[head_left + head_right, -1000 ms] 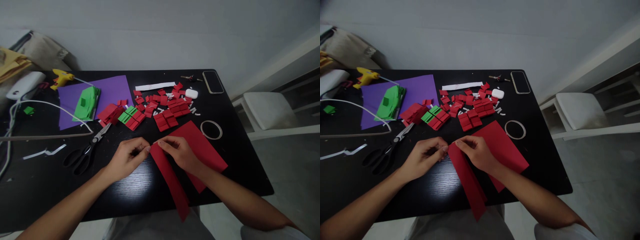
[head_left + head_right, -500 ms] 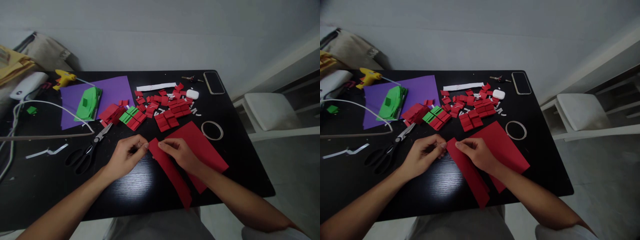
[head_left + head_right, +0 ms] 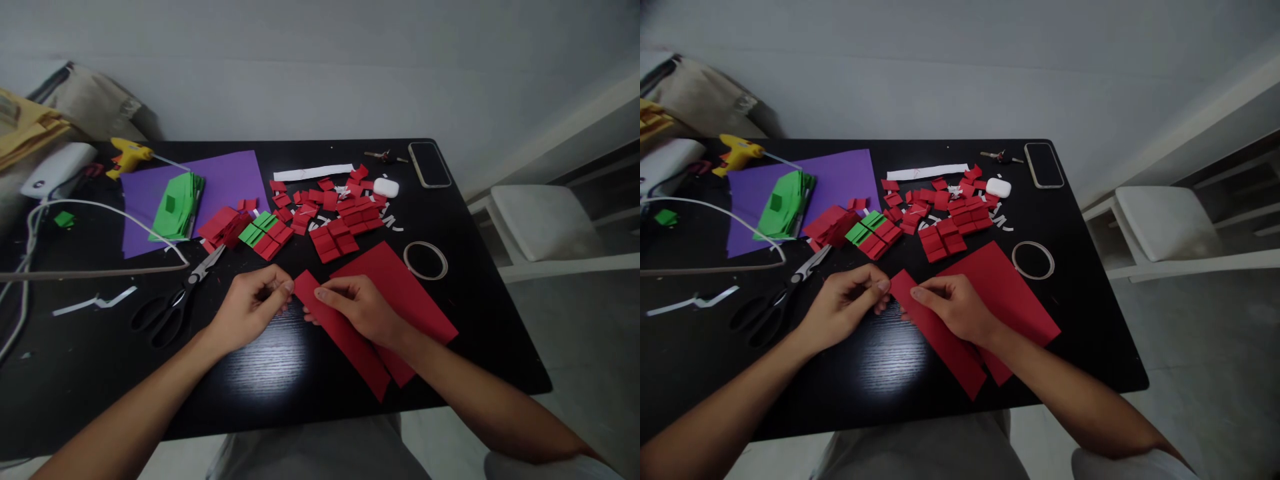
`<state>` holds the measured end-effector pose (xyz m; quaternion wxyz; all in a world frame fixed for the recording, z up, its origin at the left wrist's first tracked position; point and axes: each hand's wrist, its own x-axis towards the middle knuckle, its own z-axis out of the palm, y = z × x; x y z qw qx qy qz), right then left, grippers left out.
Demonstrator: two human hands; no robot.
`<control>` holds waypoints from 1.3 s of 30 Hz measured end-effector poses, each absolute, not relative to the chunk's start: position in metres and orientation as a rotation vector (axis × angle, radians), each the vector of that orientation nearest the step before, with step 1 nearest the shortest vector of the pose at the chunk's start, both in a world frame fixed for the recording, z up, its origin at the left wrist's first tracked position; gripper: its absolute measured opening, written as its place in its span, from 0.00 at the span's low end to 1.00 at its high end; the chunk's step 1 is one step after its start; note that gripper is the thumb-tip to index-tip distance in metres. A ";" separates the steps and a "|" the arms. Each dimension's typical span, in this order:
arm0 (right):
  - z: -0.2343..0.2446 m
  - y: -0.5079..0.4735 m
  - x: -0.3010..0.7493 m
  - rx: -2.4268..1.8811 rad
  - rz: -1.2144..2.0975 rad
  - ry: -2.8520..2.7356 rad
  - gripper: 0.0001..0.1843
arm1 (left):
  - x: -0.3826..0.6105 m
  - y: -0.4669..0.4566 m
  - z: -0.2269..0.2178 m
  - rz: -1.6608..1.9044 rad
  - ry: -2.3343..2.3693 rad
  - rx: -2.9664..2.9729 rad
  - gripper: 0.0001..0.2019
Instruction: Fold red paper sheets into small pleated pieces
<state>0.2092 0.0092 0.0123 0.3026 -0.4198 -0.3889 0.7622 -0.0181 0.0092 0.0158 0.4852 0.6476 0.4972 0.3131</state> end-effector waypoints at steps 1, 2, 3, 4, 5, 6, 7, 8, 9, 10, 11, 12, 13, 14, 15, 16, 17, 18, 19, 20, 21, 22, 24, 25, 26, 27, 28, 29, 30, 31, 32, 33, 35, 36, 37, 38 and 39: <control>0.012 0.009 0.209 -1.109 2.008 -1.057 0.18 | -0.019 0.010 0.016 0.729 1.215 1.587 0.15; 0.011 0.009 0.209 -1.104 1.995 -1.086 0.18 | -0.020 0.011 0.016 0.698 1.218 1.594 0.15; 0.010 0.009 0.209 -1.099 1.983 -1.118 0.18 | -0.020 0.011 0.017 0.674 1.219 1.593 0.14; 0.009 0.008 0.208 -1.091 1.970 -1.153 0.17 | -0.019 0.011 0.017 0.662 1.215 1.582 0.14; 0.009 0.007 0.208 -1.084 1.958 -1.191 0.17 | -0.018 0.011 0.017 0.663 1.208 1.561 0.13; 0.009 0.006 0.207 -1.076 1.946 -1.236 0.17 | -0.016 0.010 0.017 0.669 1.197 1.534 0.13; 0.009 0.005 0.206 -1.072 1.928 -1.287 0.16 | -0.014 0.008 0.017 0.676 1.184 1.504 0.13; 0.008 0.004 0.205 -1.074 1.903 -1.336 0.16 | -0.011 0.007 0.016 0.682 1.171 1.478 0.13; 0.009 0.003 0.205 -1.080 1.877 -1.379 0.15 | -0.009 0.006 0.015 0.685 1.160 1.458 0.13; 0.009 0.002 0.204 -1.090 1.854 -1.414 0.15 | -0.007 0.004 0.014 0.688 1.150 1.445 0.14; 0.009 0.002 0.204 -1.104 1.830 -1.441 0.15 | -0.007 0.004 0.014 0.696 1.144 1.436 0.14; 0.009 0.002 0.204 -1.117 1.811 -1.460 0.14 | -0.007 0.004 0.013 0.711 1.144 1.429 0.14; 0.010 0.003 0.205 -1.128 1.803 -1.469 0.14 | -0.007 0.005 0.014 0.731 1.148 1.423 0.14; 0.010 0.003 0.205 -1.132 1.810 -1.470 0.14 | -0.009 0.006 0.014 0.748 1.155 1.416 0.14; 0.011 0.004 0.206 -1.130 1.826 -1.462 0.14 | -0.010 0.008 0.015 0.762 1.163 1.407 0.15; 0.011 0.005 0.207 -1.123 1.849 -1.446 0.14 | -0.012 0.009 0.016 0.774 1.170 1.398 0.15; 0.012 0.007 0.209 -1.112 1.881 -1.426 0.14 | -0.014 0.011 0.016 0.777 1.174 1.392 0.15; 0.012 0.007 0.210 -1.099 1.915 -1.408 0.14 | -0.015 0.012 0.017 0.773 1.178 1.392 0.15; 0.013 0.008 0.211 -1.089 1.942 -1.394 0.15 | -0.017 0.014 0.018 0.766 1.184 1.399 0.15; 0.013 0.009 0.212 -1.084 1.961 -1.390 0.15 | -0.018 0.014 0.018 0.755 1.192 1.415 0.15; 0.013 0.009 0.212 -1.085 1.972 -1.396 0.15 | -0.019 0.015 0.018 0.740 1.200 1.438 0.15; 0.013 0.009 0.213 -1.090 1.977 -1.413 0.15 | -0.020 0.015 0.019 0.720 1.205 1.467 0.15; 0.013 0.008 0.213 -1.110 1.952 -1.478 0.15 | -0.021 0.015 0.019 0.666 1.199 1.532 0.13; 0.013 0.007 0.212 -1.121 1.928 -1.517 0.14 | -0.022 0.014 0.020 0.633 1.185 1.557 0.13; 0.012 0.007 0.212 -1.129 1.901 -1.557 0.14 | -0.022 0.014 0.020 0.598 1.167 1.572 0.12; 0.012 0.006 0.212 -1.135 1.871 -1.590 0.13 | -0.022 0.014 0.020 0.564 1.149 1.578 0.12; 0.011 0.006 0.212 -1.141 1.843 -1.617 0.13 | -0.023 0.014 0.020 0.534 1.132 1.581 0.13; 0.011 0.006 0.212 -1.144 1.819 -1.635 0.12 | -0.023 0.014 0.020 0.511 1.120 1.581 0.13; 0.011 0.007 0.212 -1.144 1.804 -1.647 0.12 | -0.024 0.014 0.020 0.496 1.115 1.579 0.14; 0.011 0.007 0.213 -1.142 1.806 -1.651 0.12 | -0.025 0.015 0.020 0.491 1.116 1.580 0.14; 0.012 0.008 0.213 -1.135 1.832 -1.642 0.12 | -0.027 0.016 0.020 0.497 1.123 1.583 0.15; 0.013 0.010 0.214 -1.126 1.879 -1.619 0.13 | -0.029 0.017 0.021 0.509 1.133 1.590 0.14; 0.016 0.012 0.216 -1.123 1.988 -1.558 0.15 | -0.034 0.020 0.025 0.532 1.158 1.607 0.14; 0.018 0.013 0.217 -1.130 2.030 -1.538 0.15 | -0.036 0.021 0.027 0.530 1.163 1.616 0.13; 0.019 0.013 0.217 -1.139 2.054 -1.534 0.14 | -0.037 0.023 0.029 0.514 1.160 1.623 0.13; 0.020 0.014 0.218 -1.150 2.059 -1.548 0.14 | -0.039 0.023 0.031 0.487 1.147 1.627 0.13; 0.021 0.014 0.218 -1.161 2.052 -1.575 0.14 | -0.039 0.023 0.033 0.454 1.125 1.630 0.13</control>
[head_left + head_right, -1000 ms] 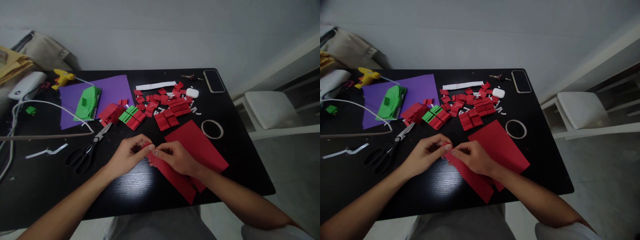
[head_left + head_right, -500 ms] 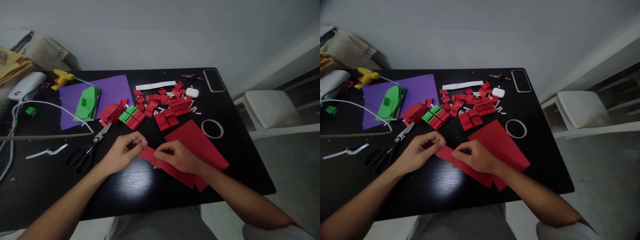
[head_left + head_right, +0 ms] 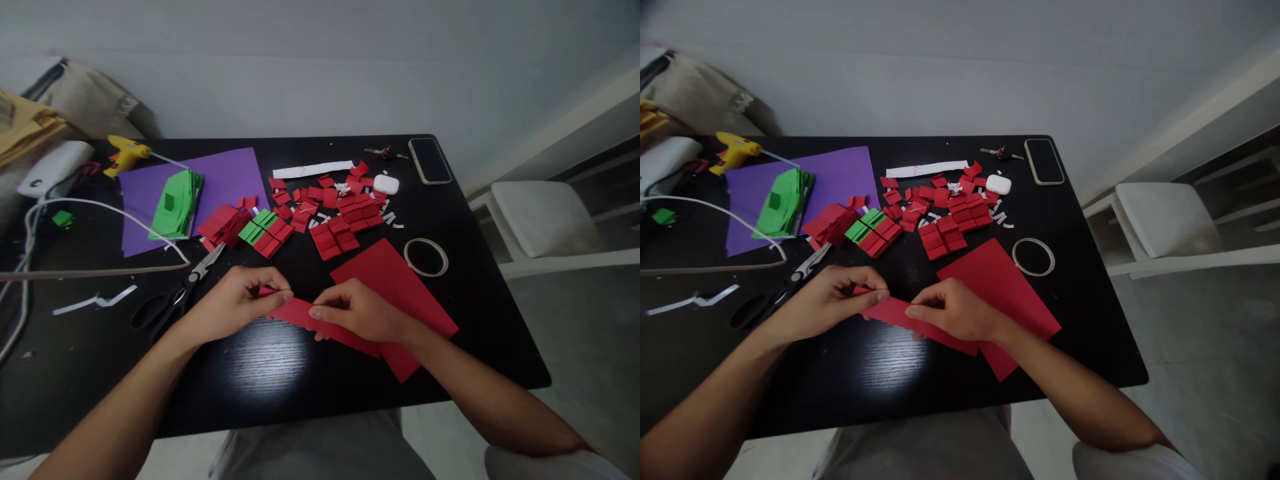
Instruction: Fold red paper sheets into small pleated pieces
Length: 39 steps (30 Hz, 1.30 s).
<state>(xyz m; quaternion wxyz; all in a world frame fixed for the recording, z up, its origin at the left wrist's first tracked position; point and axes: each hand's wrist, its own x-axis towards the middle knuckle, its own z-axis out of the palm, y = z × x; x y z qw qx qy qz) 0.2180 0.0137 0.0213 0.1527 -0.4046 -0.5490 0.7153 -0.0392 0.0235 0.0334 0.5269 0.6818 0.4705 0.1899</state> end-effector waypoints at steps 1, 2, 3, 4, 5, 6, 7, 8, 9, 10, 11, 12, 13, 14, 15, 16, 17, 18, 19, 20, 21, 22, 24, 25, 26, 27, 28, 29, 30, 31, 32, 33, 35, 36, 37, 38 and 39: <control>0.022 0.013 0.218 -1.167 2.043 -1.609 0.13 | -0.039 0.023 0.035 0.422 1.096 1.633 0.12; 0.022 0.013 0.218 -1.171 2.028 -1.645 0.13 | -0.038 0.023 0.036 0.396 1.067 1.638 0.11; 0.022 0.012 0.218 -1.175 2.008 -1.680 0.13 | -0.037 0.022 0.036 0.377 1.038 1.643 0.10; 0.023 0.012 0.217 -1.178 1.985 -1.716 0.13 | -0.035 0.020 0.036 0.362 1.012 1.651 0.09; 0.023 0.011 0.217 -1.176 1.963 -1.750 0.13 | -0.034 0.019 0.035 0.351 0.992 1.660 0.09; 0.023 0.011 0.216 -1.172 1.945 -1.777 0.13 | -0.032 0.018 0.034 0.343 0.978 1.670 0.09; 0.023 0.011 0.216 -1.170 1.928 -1.797 0.13 | -0.030 0.017 0.033 0.339 0.969 1.679 0.09; 0.023 0.011 0.216 -1.171 1.914 -1.810 0.13 | -0.029 0.017 0.032 0.339 0.966 1.686 0.09; 0.024 0.011 0.216 -1.171 1.906 -1.818 0.13 | -0.029 0.017 0.032 0.344 0.966 1.691 0.10; 0.024 0.012 0.216 -1.176 1.902 -1.821 0.13 | -0.029 0.017 0.032 0.351 0.967 1.692 0.10; 0.025 0.013 0.217 -1.184 1.904 -1.820 0.13 | -0.030 0.018 0.032 0.358 0.968 1.692 0.10; 0.026 0.014 0.218 -1.192 1.912 -1.818 0.13 | -0.031 0.019 0.033 0.366 0.971 1.693 0.10; 0.026 0.015 0.219 -1.200 1.922 -1.818 0.13 | -0.032 0.020 0.034 0.372 0.974 1.695 0.10; 0.027 0.016 0.220 -1.206 1.928 -1.822 0.14 | -0.034 0.021 0.035 0.374 0.978 1.695 0.10; 0.027 0.017 0.221 -1.208 1.926 -1.836 0.14 | -0.035 0.022 0.036 0.372 0.982 1.697 0.10; 0.027 0.018 0.222 -1.204 1.913 -1.863 0.14 | -0.036 0.022 0.037 0.365 0.986 1.704 0.10; 0.027 0.019 0.223 -1.193 1.890 -1.900 0.13 | -0.036 0.022 0.037 0.353 0.986 1.717 0.09; 0.027 0.019 0.223 -1.179 1.859 -1.943 0.12 | -0.036 0.022 0.037 0.338 0.985 1.737 0.08; 0.026 0.018 0.223 -1.166 1.829 -1.983 0.11 | -0.035 0.021 0.037 0.321 0.982 1.765 0.07; 0.025 0.018 0.222 -1.156 1.800 -2.015 0.11 | -0.034 0.021 0.036 0.308 0.974 1.799 0.07; 0.025 0.017 0.221 -1.150 1.775 -2.039 0.11 | -0.033 0.020 0.036 0.298 0.961 1.832 0.07; 0.024 0.016 0.220 -1.149 1.755 -2.052 0.10 | -0.031 0.019 0.035 0.292 0.944 1.857 0.07; 0.024 0.014 0.219 -1.161 1.735 -2.052 0.11 | -0.029 0.019 0.033 0.297 0.916 1.880 0.08; 0.024 0.014 0.218 -1.171 1.733 -2.043 0.11 | -0.028 0.019 0.032 0.305 0.912 1.877 0.08; 0.024 0.014 0.218 -1.182 1.735 -2.031 0.11 | -0.028 0.019 0.031 0.311 0.915 1.869 0.08; 0.025 0.014 0.218 -1.192 1.736 -2.019 0.11 | -0.029 0.019 0.031 0.316 0.923 1.858 0.08; 0.025 0.015 0.219 -1.200 1.738 -2.010 0.11 | -0.030 0.020 0.031 0.322 0.933 1.847 0.08; 0.025 0.017 0.220 -1.203 1.740 -2.006 0.10 | -0.032 0.020 0.031 0.325 0.945 1.838 0.08; 0.025 0.018 0.221 -1.205 1.739 -2.007 0.10 | -0.033 0.021 0.031 0.327 0.955 1.831 0.08; 0.025 0.019 0.222 -1.205 1.736 -2.010 0.10 | -0.035 0.022 0.031 0.325 0.964 1.826 0.08; 0.025 0.020 0.223 -1.205 1.729 -2.015 0.10 | -0.036 0.022 0.031 0.321 0.972 1.826 0.08; 0.025 0.020 0.223 -1.205 1.720 -2.024 0.10 | -0.037 0.022 0.031 0.312 0.977 1.834 0.08; 0.023 0.020 0.223 -1.208 1.691 -2.040 0.09 | -0.036 0.022 0.031 0.283 0.985 1.887 0.06; 0.023 0.019 0.222 -1.211 1.679 -2.047 0.09 | -0.035 0.021 0.030 0.271 0.987 1.927 0.06; 0.022 0.018 0.221 -1.213 1.670 -2.053 0.09 | -0.034 0.021 0.031 0.261 0.987 1.966 0.06; 0.022 0.017 0.221 -1.218 1.660 -2.060 0.09 | -0.032 0.020 0.031 0.259 0.984 1.997 0.06; 0.022 0.016 0.220 -1.222 1.645 -2.068 0.09 | -0.030 0.019 0.031 0.260 0.979 2.015 0.07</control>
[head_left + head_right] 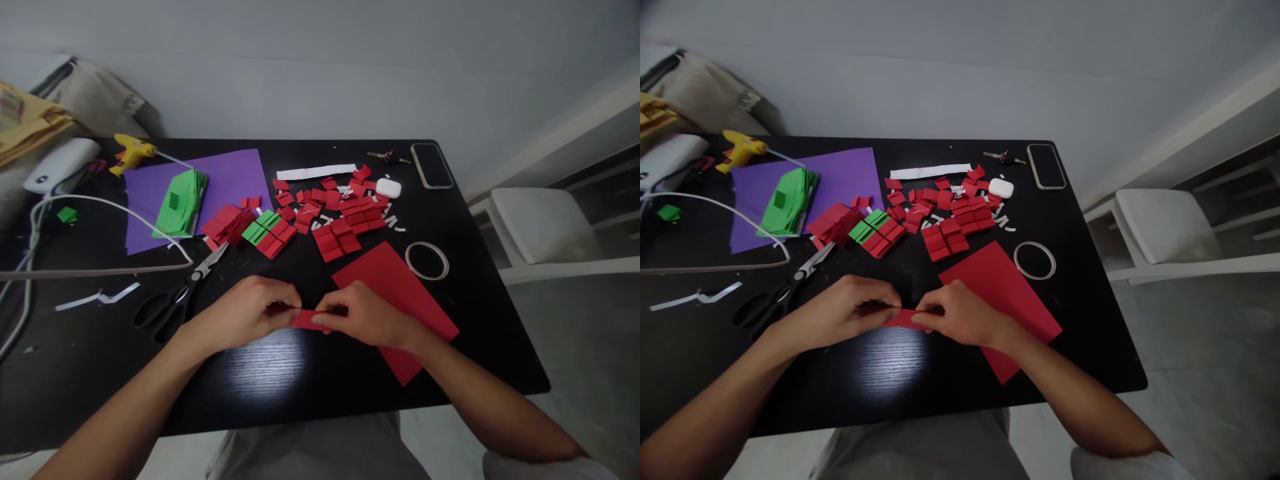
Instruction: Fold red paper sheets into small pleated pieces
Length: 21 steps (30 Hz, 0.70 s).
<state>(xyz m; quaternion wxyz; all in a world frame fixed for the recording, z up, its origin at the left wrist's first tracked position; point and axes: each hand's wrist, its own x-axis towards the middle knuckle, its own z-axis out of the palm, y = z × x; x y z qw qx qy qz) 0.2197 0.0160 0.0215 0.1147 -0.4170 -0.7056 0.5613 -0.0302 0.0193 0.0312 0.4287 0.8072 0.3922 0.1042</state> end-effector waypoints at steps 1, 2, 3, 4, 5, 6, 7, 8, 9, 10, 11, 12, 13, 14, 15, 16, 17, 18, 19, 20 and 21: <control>0.021 0.015 0.219 -1.224 1.626 -2.082 0.09 | -0.028 0.019 0.032 0.268 0.972 2.020 0.07; 0.021 0.015 0.218 -1.221 1.602 -2.099 0.09 | -0.027 0.019 0.032 0.281 0.963 2.014 0.07; 0.021 0.014 0.218 -1.216 1.577 -2.115 0.08 | -0.026 0.019 0.033 0.298 0.953 2.001 0.08; 0.020 0.014 0.218 -1.210 1.555 -2.126 0.08 | -0.025 0.019 0.033 0.314 0.944 1.983 0.08; 0.020 0.014 0.218 -1.203 1.540 -2.130 0.07 | -0.025 0.019 0.033 0.327 0.936 1.963 0.08; 0.020 0.014 0.218 -1.199 1.536 -2.126 0.07 | -0.026 0.019 0.033 0.332 0.929 1.941 0.09; 0.020 0.015 0.219 -1.200 1.536 -2.117 0.07 | -0.027 0.020 0.033 0.331 0.926 1.919 0.09; 0.020 0.015 0.219 -1.205 1.539 -2.105 0.07 | -0.029 0.020 0.033 0.325 0.929 1.902 0.09; 0.020 0.016 0.220 -1.212 1.544 -2.094 0.07 | -0.030 0.021 0.032 0.318 0.937 1.891 0.09; 0.020 0.017 0.220 -1.219 1.550 -2.086 0.06 | -0.032 0.021 0.032 0.312 0.945 1.886 0.09; 0.020 0.017 0.220 -1.225 1.554 -2.082 0.06 | -0.033 0.021 0.032 0.305 0.951 1.887 0.09; 0.020 0.017 0.220 -1.231 1.553 -2.084 0.06 | -0.033 0.022 0.033 0.299 0.955 1.896 0.09; 0.020 0.018 0.220 -1.238 1.548 -2.087 0.06 | -0.033 0.021 0.033 0.295 0.963 1.912 0.09; 0.020 0.017 0.220 -1.245 1.542 -2.093 0.07 | -0.032 0.021 0.034 0.291 0.972 1.935 0.09; 0.019 0.017 0.220 -1.252 1.533 -2.098 0.07 | -0.031 0.020 0.034 0.288 0.985 1.960 0.09; 0.018 0.017 0.219 -1.258 1.520 -2.101 0.07 | -0.030 0.019 0.034 0.290 1.001 1.982 0.09; 0.017 0.016 0.219 -1.263 1.511 -2.102 0.08 | -0.028 0.018 0.034 0.294 1.014 1.998 0.09; 0.016 0.016 0.218 -1.264 1.506 -2.099 0.08 | -0.026 0.017 0.034 0.301 1.021 2.005 0.09; 0.015 0.015 0.217 -1.261 1.503 -2.097 0.08 | -0.024 0.016 0.034 0.309 1.021 2.002 0.09; 0.014 0.014 0.217 -1.257 1.499 -2.098 0.08 | -0.022 0.015 0.033 0.319 1.016 1.991 0.09; 0.014 0.014 0.216 -1.257 1.497 -2.099 0.08 | -0.021 0.014 0.032 0.328 1.012 1.976 0.09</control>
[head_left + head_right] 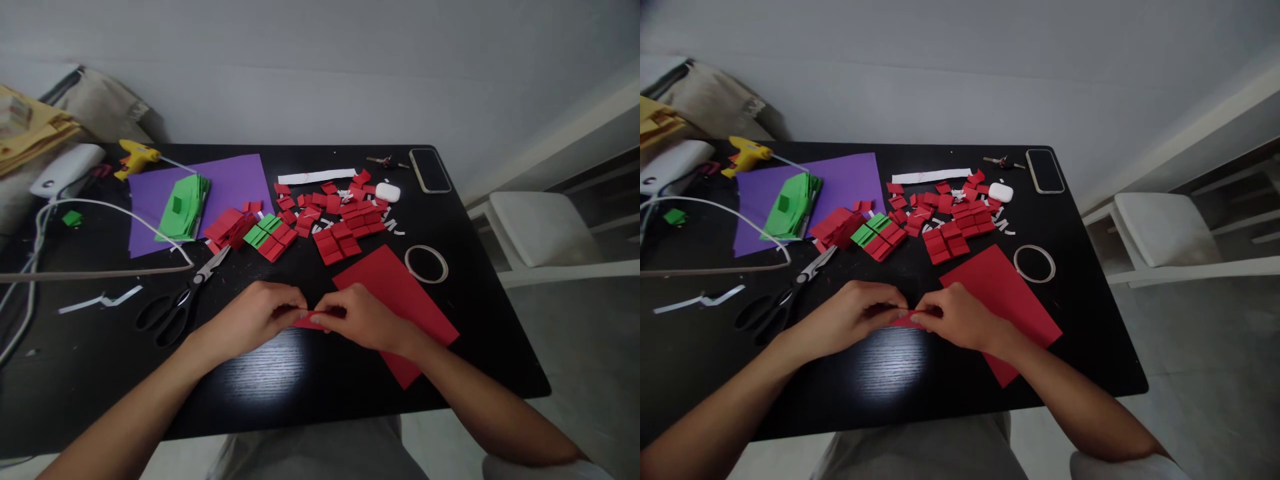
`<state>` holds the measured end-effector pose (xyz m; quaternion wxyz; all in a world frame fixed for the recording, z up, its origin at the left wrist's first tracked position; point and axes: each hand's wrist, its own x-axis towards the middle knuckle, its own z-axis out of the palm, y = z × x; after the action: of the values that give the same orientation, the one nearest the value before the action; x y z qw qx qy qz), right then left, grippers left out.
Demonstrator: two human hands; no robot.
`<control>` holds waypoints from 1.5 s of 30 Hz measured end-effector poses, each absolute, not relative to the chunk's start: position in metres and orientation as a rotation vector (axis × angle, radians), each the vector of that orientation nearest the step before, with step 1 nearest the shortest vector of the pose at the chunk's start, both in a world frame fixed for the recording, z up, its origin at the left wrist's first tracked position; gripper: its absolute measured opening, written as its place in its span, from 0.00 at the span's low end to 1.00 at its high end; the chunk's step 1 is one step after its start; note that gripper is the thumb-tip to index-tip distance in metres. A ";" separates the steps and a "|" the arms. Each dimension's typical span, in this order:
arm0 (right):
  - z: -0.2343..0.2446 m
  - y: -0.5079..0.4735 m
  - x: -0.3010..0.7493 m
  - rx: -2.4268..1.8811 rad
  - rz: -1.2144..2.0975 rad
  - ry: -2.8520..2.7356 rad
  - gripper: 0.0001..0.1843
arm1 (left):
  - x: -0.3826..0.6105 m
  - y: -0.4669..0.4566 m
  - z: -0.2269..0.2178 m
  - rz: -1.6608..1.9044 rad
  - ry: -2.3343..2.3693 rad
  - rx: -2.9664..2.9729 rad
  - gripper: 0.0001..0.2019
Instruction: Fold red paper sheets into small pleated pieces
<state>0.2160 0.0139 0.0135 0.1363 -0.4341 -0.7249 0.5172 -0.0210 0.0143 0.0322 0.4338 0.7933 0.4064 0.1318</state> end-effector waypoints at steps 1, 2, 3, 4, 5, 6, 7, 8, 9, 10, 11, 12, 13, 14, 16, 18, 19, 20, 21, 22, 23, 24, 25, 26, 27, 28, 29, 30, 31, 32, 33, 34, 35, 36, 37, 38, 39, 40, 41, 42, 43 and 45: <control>0.013 0.014 0.216 -1.258 1.497 -2.099 0.08 | -0.020 0.014 0.032 0.336 1.010 1.958 0.09; 0.013 0.013 0.215 -1.260 1.498 -2.097 0.08 | -0.020 0.014 0.031 0.339 1.010 1.939 0.09; 0.013 0.013 0.215 -1.262 1.494 -2.093 0.08 | -0.020 0.014 0.031 0.341 1.013 1.920 0.09; 0.013 0.013 0.215 -1.263 1.488 -2.088 0.07 | -0.020 0.014 0.031 0.339 1.018 1.905 0.09; 0.014 0.013 0.216 -1.261 1.478 -2.080 0.06 | -0.021 0.014 0.032 0.338 1.024 1.892 0.09; 0.015 0.014 0.216 -1.255 1.467 -2.073 0.05 | -0.021 0.014 0.032 0.339 1.031 1.883 0.09; 0.016 0.014 0.216 -1.248 1.456 -2.068 0.05 | -0.022 0.015 0.033 0.340 1.038 1.875 0.09; 0.017 0.014 0.217 -1.244 1.447 -2.060 0.05 | -0.023 0.015 0.034 0.344 1.046 1.867 0.09; 0.018 0.014 0.217 -1.240 1.443 -2.052 0.05 | -0.024 0.016 0.034 0.349 1.054 1.860 0.09; 0.019 0.014 0.217 -1.234 1.444 -2.044 0.05 | -0.025 0.016 0.035 0.354 1.059 1.854 0.10; 0.019 0.014 0.218 -1.229 1.445 -2.032 0.06 | -0.025 0.017 0.036 0.358 1.064 1.850 0.10; 0.019 0.014 0.218 -1.222 1.449 -2.013 0.06 | -0.026 0.017 0.036 0.360 1.067 1.848 0.10; 0.019 0.014 0.217 -1.214 1.457 -1.986 0.06 | -0.026 0.017 0.037 0.363 1.070 1.850 0.09; 0.018 0.013 0.217 -1.204 1.462 -1.959 0.07 | -0.026 0.017 0.037 0.367 1.074 1.853 0.09; 0.017 0.013 0.216 -1.190 1.457 -1.917 0.07 | -0.026 0.017 0.037 0.373 1.076 1.858 0.08; 0.015 0.012 0.215 -1.184 1.431 -1.912 0.07 | -0.025 0.016 0.038 0.374 1.076 1.858 0.08; 0.014 0.012 0.214 -1.181 1.413 -1.917 0.07 | -0.024 0.016 0.038 0.374 1.078 1.860 0.08; 0.014 0.012 0.214 -1.177 1.398 -1.921 0.07 | -0.024 0.015 0.038 0.373 1.078 1.863 0.08; 0.013 0.012 0.214 -1.170 1.384 -1.924 0.07 | -0.023 0.015 0.038 0.372 1.079 1.865 0.08; 0.012 0.012 0.213 -1.161 1.374 -1.927 0.07 | -0.023 0.014 0.038 0.374 1.079 1.865 0.07; 0.012 0.012 0.213 -1.151 1.367 -1.931 0.07 | -0.022 0.014 0.037 0.376 1.078 1.862 0.07; 0.012 0.012 0.213 -1.142 1.364 -1.934 0.08 | -0.022 0.014 0.037 0.378 1.076 1.859 0.07; 0.012 0.012 0.213 -1.138 1.365 -1.934 0.08 | -0.022 0.013 0.037 0.379 1.073 1.857 0.07; 0.012 0.012 0.213 -1.138 1.372 -1.934 0.08 | -0.022 0.013 0.037 0.380 1.070 1.857 0.07; 0.012 0.012 0.213 -1.142 1.383 -1.931 0.08 | -0.022 0.013 0.037 0.379 1.067 1.861 0.08; 0.013 0.011 0.213 -1.147 1.393 -1.925 0.08 | -0.022 0.013 0.037 0.376 1.062 1.865 0.08; 0.013 0.011 0.213 -1.151 1.402 -1.916 0.08 | -0.023 0.013 0.038 0.374 1.057 1.865 0.08; 0.013 0.011 0.213 -1.152 1.411 -1.908 0.08 | -0.023 0.014 0.038 0.372 1.052 1.862 0.08; 0.013 0.011 0.213 -1.150 1.419 -1.901 0.07 | -0.023 0.014 0.038 0.369 1.047 1.858 0.09; 0.013 0.010 0.212 -1.145 1.427 -1.894 0.07 | -0.023 0.014 0.039 0.367 1.042 1.855 0.09; 0.013 0.010 0.212 -1.140 1.433 -1.887 0.06 | -0.023 0.014 0.038 0.364 1.039 1.853 0.09; 0.012 0.009 0.211 -1.138 1.440 -1.881 0.06 | -0.023 0.014 0.038 0.363 1.036 1.851 0.09; 0.012 0.009 0.211 -1.137 1.447 -1.878 0.06 | -0.022 0.013 0.037 0.361 1.034 1.848 0.08; 0.011 0.009 0.211 -1.136 1.453 -1.876 0.06 | -0.021 0.013 0.037 0.360 1.033 1.845 0.08; 0.011 0.009 0.210 -1.138 1.456 -1.876 0.06 | -0.020 0.013 0.036 0.362 1.034 1.843 0.08; 0.010 0.009 0.210 -1.142 1.458 -1.877 0.06 | -0.020 0.013 0.035 0.365 1.033 1.844 0.08; 0.010 0.009 0.210 -1.145 1.458 -1.880 0.06 | -0.019 0.013 0.035 0.367 1.029 1.850 0.08; 0.010 0.009 0.210 -1.147 1.454 -1.884 0.06 | -0.020 0.013 0.034 0.369 1.026 1.856 0.07; 0.010 0.010 0.210 -1.149 1.449 -1.888 0.06 | -0.020 0.013 0.034 0.370 1.022 1.858 0.07; 0.011 0.010 0.211 -1.154 1.441 -1.890 0.06 | -0.021 0.014 0.034 0.371 1.019 1.856 0.08; 0.011 0.011 0.212 -1.157 1.434 -1.889 0.06 | -0.023 0.015 0.034 0.369 1.019 1.850 0.08; 0.013 0.012 0.214 -1.166 1.430 -1.873 0.06 | -0.026 0.016 0.035 0.369 1.030 1.834 0.08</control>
<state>0.2138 0.0125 0.0129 0.2534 -0.4290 -0.6891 0.5262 -0.0255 0.0162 0.0348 0.4822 0.7523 0.4226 0.1513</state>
